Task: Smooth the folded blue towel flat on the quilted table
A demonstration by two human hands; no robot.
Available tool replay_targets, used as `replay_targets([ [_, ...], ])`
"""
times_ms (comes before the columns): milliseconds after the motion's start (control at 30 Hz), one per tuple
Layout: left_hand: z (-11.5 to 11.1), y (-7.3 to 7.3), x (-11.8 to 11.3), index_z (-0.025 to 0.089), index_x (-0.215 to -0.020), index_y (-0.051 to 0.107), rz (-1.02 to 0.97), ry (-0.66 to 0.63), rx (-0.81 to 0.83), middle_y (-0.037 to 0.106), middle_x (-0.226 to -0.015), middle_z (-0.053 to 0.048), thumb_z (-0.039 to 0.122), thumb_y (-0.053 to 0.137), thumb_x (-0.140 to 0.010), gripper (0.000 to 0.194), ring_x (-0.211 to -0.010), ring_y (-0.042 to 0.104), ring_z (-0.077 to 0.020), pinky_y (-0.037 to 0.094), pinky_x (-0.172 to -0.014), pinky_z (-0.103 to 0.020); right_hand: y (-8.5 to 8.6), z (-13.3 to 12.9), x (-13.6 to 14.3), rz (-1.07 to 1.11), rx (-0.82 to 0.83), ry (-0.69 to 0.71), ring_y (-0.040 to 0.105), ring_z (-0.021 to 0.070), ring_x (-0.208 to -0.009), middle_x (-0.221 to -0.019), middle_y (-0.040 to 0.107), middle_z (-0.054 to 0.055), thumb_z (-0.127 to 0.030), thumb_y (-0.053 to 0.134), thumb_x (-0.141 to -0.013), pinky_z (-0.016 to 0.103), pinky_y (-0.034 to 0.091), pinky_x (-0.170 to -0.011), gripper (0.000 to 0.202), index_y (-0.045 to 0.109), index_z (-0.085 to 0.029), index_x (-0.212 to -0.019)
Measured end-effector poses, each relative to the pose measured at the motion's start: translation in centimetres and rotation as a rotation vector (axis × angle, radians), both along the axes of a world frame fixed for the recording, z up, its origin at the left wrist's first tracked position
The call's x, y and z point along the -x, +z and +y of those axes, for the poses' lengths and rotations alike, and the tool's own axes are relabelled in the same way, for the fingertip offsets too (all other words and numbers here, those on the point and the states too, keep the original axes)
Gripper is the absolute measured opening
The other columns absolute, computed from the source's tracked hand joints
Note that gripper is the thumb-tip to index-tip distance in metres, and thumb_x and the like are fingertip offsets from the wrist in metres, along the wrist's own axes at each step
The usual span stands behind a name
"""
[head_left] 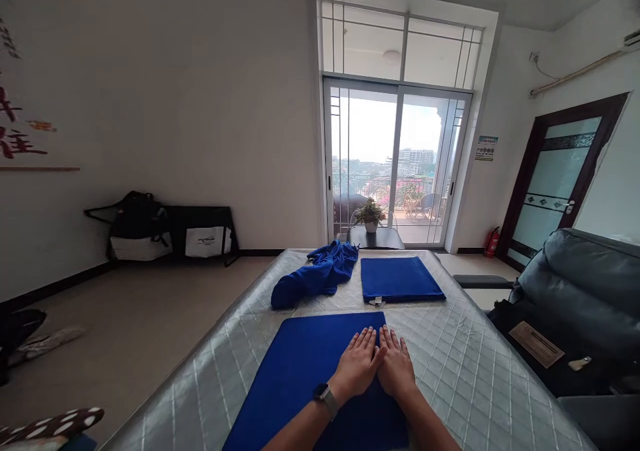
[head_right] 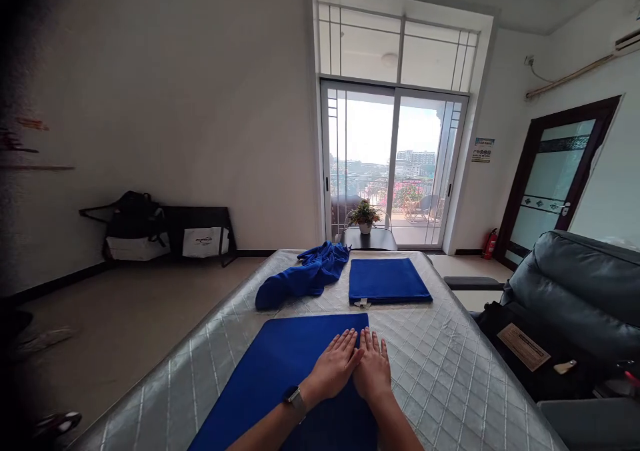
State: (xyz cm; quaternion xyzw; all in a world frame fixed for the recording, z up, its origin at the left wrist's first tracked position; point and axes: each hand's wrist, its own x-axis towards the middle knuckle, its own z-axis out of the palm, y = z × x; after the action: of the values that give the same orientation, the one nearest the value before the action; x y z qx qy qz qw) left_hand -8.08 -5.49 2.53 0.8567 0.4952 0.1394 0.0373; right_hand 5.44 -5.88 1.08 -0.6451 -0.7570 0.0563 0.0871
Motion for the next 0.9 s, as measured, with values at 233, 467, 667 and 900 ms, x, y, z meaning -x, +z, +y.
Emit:
replay_targets([
  [233, 0.7, -2.3, 12.1, 0.016, -0.152, 0.033, 0.104, 0.204, -0.029, 0.033, -0.159, -0.011, 0.057, 0.018, -0.101, 0.067, -0.147, 0.025, -0.0240, 0.025, -0.120, -0.047, 0.5, -0.1, 0.5, 0.027, -0.016, -0.051, 0.013, 0.0207, -0.149, -0.161, 0.017, 0.003, -0.036, 0.019, -0.099, 0.043, 0.006, -0.120, 0.061, 0.020, -0.015, -0.155],
  [467, -0.3, -3.7, 21.9, 0.012, -0.154, 0.024, 0.054, 0.420, 0.012, 0.025, -0.160, -0.014, 0.059, 0.018, -0.100, 0.073, -0.147, 0.024, -0.0255, 0.025, -0.120, -0.047, 0.6, -0.1, 0.6, 0.008, -0.010, -0.047, 0.012, 0.0197, -0.149, -0.162, 0.015, 0.002, -0.039, 0.016, -0.099, 0.042, 0.003, -0.121, 0.062, 0.019, -0.014, -0.155],
  [667, -0.2, -4.1, 21.6, 0.006, -0.152, 0.028, -0.015, 0.429, -0.024, 0.027, -0.159, -0.018, 0.065, 0.021, -0.097, 0.081, -0.147, 0.026, -0.0277, 0.024, -0.120, -0.046, 0.5, 0.1, 0.6, -0.039, 0.005, -0.052, 0.011, 0.0179, -0.150, -0.162, 0.015, 0.001, -0.041, 0.016, -0.098, 0.040, 0.003, -0.121, 0.063, 0.018, -0.015, -0.156],
  [900, 0.4, -5.7, 22.2, 0.008, -0.152, 0.032, -0.046, 0.406, -0.087, 0.032, -0.158, -0.018, 0.066, 0.021, -0.096, 0.081, -0.146, 0.028, -0.0292, 0.026, -0.119, -0.048, 0.6, 0.1, 0.7, -0.075, 0.026, -0.055, 0.010, 0.0166, -0.150, -0.162, 0.014, -0.001, -0.040, 0.016, -0.099, 0.038, 0.002, -0.121, 0.062, 0.017, -0.016, -0.156],
])
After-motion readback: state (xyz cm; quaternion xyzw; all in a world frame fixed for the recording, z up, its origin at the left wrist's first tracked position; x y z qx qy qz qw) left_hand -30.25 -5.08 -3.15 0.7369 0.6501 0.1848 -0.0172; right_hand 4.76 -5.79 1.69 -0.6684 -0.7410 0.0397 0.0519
